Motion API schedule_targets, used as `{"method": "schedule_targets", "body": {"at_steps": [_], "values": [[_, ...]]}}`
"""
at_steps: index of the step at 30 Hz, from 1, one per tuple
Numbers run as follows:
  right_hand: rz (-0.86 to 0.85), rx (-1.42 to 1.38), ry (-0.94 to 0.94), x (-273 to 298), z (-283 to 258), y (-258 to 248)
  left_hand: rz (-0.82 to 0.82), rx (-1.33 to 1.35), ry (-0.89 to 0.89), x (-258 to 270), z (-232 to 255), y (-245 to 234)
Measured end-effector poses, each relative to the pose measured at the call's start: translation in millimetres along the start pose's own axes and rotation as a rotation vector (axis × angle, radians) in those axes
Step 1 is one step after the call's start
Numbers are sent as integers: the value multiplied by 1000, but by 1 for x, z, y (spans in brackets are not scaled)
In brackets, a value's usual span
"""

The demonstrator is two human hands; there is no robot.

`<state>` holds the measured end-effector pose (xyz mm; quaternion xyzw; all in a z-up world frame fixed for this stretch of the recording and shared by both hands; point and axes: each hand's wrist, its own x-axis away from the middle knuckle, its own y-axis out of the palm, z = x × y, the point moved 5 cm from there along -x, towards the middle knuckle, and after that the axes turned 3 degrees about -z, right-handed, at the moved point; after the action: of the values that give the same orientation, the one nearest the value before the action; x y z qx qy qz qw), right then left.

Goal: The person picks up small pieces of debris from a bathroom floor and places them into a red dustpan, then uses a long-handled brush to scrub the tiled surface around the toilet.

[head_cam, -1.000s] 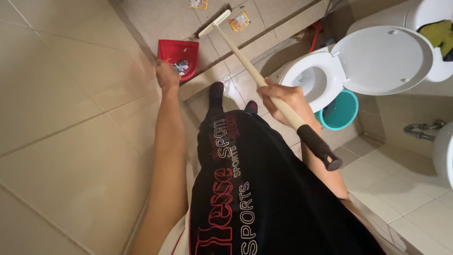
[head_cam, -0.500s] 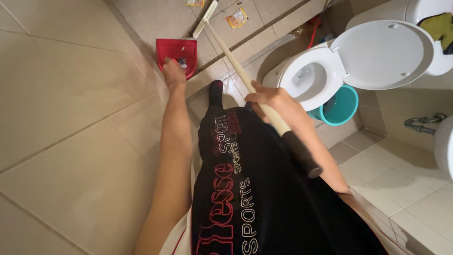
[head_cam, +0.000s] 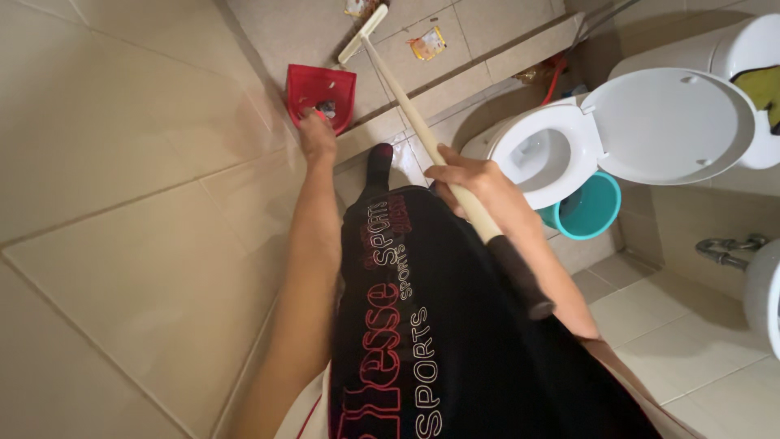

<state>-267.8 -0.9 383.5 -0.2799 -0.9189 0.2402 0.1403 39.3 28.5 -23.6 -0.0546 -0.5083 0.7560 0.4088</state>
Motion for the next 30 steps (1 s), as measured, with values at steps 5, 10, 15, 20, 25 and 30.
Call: {"method": "schedule_targets", "body": {"at_steps": [5,10,15,20,25,30], "values": [[-71,75,-46,-11,2,9,30,42,22,10,9,-12],[42,175,-88,0,2,-1,-3,28,-9,17,13,-13],[191,169,-92,9,8,-17,33,63,23,16,7,-8],[227,205,-98,8,4,-21,37,55,24,17,5,-9],[220,205,-144,1,10,-12,39,41,69,15,10,-19],[219,208,-148,3,19,-14,122,54,226,0,24,-36]]}}
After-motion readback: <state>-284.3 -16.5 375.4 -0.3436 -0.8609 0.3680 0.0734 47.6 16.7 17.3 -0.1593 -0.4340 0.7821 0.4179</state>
